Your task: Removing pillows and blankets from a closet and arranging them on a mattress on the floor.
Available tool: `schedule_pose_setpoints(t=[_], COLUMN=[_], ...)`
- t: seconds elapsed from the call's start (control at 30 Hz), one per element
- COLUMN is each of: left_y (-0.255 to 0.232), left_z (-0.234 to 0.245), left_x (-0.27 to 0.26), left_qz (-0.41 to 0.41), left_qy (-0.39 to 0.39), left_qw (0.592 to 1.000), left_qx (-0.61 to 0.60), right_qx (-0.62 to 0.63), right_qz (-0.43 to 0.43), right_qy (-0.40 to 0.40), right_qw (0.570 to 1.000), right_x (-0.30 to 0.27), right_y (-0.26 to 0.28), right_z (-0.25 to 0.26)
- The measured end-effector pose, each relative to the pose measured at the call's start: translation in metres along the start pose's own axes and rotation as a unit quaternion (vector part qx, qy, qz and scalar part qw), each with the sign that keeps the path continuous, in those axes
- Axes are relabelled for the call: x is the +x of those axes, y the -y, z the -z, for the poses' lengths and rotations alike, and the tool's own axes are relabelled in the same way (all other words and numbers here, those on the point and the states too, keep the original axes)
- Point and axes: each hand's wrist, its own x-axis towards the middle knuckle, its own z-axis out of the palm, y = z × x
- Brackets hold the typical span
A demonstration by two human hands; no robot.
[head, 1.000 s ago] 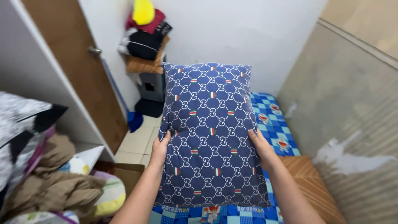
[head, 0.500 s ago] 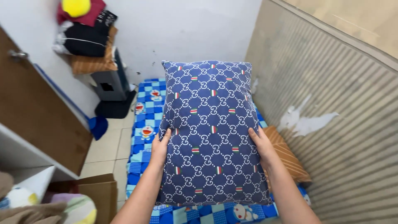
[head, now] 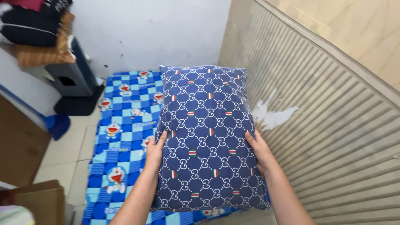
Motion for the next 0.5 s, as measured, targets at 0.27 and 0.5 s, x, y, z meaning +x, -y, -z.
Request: schedule_pose_setpoints(t=[0.27,0.5], left_y=[0.046,0.067], left_z=[-0.073,-0.104], left_x=[-0.01,0.001], left_qz=[0.025,0.074], left_qy=[-0.001,0.012], left_qw=[1.0,0.997], left_qx=[-0.003,0.03], right_qx=[-0.007,-0.003], right_qz=[-0.001,-0.004], right_qy=[0.004,-0.022], right_qw=[1.0,1.0], right_x=[-0.01,-0.012], right_y=[0.015,0.014], right_z=[0.078,0.114])
